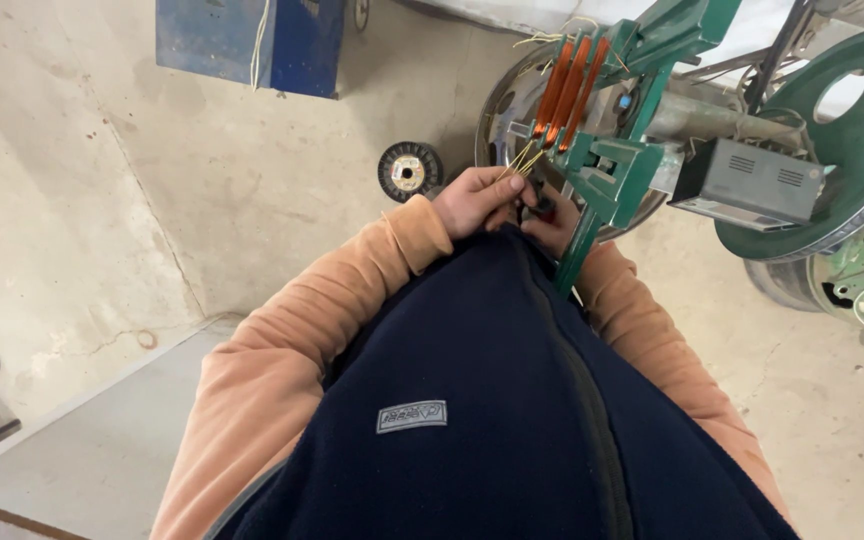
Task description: Winding and securing copper wire coils on a mechanical jig or motor part using pliers and a wrench.
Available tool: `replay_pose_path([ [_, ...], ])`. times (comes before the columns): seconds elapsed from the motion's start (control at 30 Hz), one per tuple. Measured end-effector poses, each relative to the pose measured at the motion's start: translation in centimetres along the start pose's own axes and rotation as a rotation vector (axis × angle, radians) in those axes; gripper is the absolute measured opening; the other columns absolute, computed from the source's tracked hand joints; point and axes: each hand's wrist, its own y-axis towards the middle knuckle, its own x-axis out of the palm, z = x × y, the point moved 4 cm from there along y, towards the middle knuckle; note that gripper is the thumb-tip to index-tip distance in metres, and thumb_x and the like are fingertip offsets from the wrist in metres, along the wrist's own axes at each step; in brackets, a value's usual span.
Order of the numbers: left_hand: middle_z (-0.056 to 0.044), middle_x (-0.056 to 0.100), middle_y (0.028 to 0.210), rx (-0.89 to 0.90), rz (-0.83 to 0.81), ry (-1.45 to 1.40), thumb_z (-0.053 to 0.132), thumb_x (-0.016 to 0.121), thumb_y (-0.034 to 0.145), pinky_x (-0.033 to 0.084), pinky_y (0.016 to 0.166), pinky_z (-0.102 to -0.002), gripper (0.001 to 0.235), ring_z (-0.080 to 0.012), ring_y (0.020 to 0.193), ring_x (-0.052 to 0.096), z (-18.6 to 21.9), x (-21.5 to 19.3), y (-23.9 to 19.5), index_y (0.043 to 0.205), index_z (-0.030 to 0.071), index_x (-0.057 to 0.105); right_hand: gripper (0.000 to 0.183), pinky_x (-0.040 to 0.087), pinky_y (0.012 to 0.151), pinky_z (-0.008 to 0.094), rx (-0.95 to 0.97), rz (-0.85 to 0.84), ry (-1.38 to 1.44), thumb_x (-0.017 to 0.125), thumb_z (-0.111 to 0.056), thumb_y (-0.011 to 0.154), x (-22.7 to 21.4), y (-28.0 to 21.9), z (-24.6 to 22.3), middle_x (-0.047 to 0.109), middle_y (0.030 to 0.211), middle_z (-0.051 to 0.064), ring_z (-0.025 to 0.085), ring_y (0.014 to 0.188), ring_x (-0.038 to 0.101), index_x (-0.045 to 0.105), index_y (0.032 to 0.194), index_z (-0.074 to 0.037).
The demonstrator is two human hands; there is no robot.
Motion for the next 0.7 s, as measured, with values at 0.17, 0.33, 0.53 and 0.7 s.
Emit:
replay_pose_path([
  [0.17,0.002,0.054,0.066,-0.003,0.007,0.051,0.032,0.049,0.111,0.040,0.055,-0.022,0.035,-0.0065,0.054,0.047,1.1,0.2,-0.4,0.105,0.004,0.068,0.067,0.046,0.110,0.033,-0.018,0.026,-0.065,0.066,-0.001,0.086,-0.2,0.7,-0.3,0.059,0.133,0.008,0.019,0.127,0.057,0.045,0.150,-0.003],
  [0.33,0.002,0.057,0.068,-0.005,0.007,0.114,0.032,0.048,0.111,0.042,0.056,-0.023,0.035,-0.0065,0.054,0.049,0.6,-0.2,0.0,0.104,0.003,0.068,0.063,0.047,0.108,0.032,-0.134,0.027,-0.276,0.068,-0.009,0.087,-0.6,1.0,-1.0,0.062,0.131,0.008,0.020,0.125,0.059,0.048,0.146,-0.003],
  [0.53,0.001,0.059,0.073,0.006,0.011,0.131,0.032,0.048,0.111,0.044,0.056,-0.023,0.035,-0.0067,0.055,0.051,1.2,0.0,-0.1,0.105,0.004,0.068,0.050,0.050,0.095,0.032,-0.187,0.103,-0.535,0.069,-0.008,0.082,1.0,1.0,-5.5,0.064,0.109,0.009,0.020,0.104,0.062,0.057,0.130,-0.003],
  [0.7,-0.001,0.060,0.076,0.008,-0.008,0.089,0.033,0.049,0.111,0.045,0.056,-0.023,0.036,-0.0077,0.055,0.053,0.7,-0.1,0.0,0.106,0.002,0.069,0.036,0.051,0.095,0.033,-0.202,0.048,-0.359,0.066,-0.006,0.084,0.5,1.1,-3.5,0.064,0.108,0.006,0.019,0.103,0.062,0.056,0.119,-0.004],
])
